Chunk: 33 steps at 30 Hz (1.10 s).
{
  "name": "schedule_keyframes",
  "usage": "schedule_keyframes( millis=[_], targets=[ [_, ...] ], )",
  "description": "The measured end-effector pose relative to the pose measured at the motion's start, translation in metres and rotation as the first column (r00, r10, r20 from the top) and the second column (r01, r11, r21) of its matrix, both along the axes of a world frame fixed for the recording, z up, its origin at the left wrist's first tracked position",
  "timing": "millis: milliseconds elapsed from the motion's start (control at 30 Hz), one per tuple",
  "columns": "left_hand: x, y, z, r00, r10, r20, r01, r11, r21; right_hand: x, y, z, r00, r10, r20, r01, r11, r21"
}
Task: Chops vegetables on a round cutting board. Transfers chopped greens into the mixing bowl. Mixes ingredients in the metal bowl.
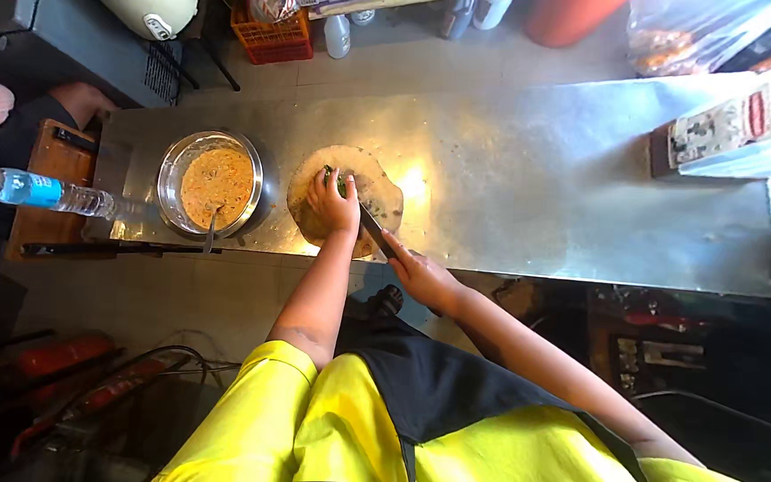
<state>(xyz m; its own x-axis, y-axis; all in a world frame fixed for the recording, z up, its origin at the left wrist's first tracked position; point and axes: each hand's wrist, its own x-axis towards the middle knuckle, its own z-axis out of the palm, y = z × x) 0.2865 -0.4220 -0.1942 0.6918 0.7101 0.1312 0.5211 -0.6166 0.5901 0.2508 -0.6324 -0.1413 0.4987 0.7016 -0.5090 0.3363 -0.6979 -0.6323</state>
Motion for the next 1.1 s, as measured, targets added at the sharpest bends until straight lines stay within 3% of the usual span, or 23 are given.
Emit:
schedule_keyframes(
  millis=[133, 233, 333, 433, 633, 833, 967, 1100],
  targets=[
    [-0.007, 0.003, -0.002, 0.982, 0.081, 0.173, -0.057, 0.989, -0.135, -0.006, 0.005, -0.007, 0.996, 0.03, -0.08, -0.021, 0.994, 0.107],
    [-0.012, 0.005, -0.002, 0.936, 0.186, 0.299, -0.113, 0.963, -0.245, -0.013, 0.011, -0.013, 0.972, 0.003, -0.236, 0.038, 0.985, 0.17],
    [-0.015, 0.003, 0.003, 0.898, 0.238, 0.369, -0.126, 0.945, -0.303, -0.016, 0.01, -0.007, 0.924, -0.034, -0.381, 0.116, 0.974, 0.194],
    [-0.01, -0.006, 0.016, 0.87, 0.231, 0.436, -0.085, 0.94, -0.33, -0.015, -0.002, 0.009, 0.919, -0.051, -0.391, 0.147, 0.964, 0.221],
    [0.0, 0.003, 0.086, 0.764, 0.216, 0.608, 0.038, 0.925, -0.377, -0.017, 0.01, 0.07, 0.984, -0.064, -0.166, 0.1, 0.971, 0.219],
    [-0.023, 0.098, 0.154, 0.645, 0.183, 0.742, 0.032, 0.963, -0.266, -0.02, 0.098, 0.116, 0.991, 0.093, 0.092, -0.113, 0.963, 0.244],
    [-0.046, 0.18, 0.151, 0.673, 0.238, 0.701, -0.066, 0.962, -0.263, -0.021, 0.172, 0.132, 0.965, 0.204, 0.167, -0.221, 0.971, 0.089],
    [-0.066, 0.246, 0.131, 0.794, 0.23, 0.563, -0.047, 0.946, -0.32, -0.02, 0.218, 0.124, 0.919, 0.246, 0.309, -0.239, 0.969, -0.061]
  ],
)
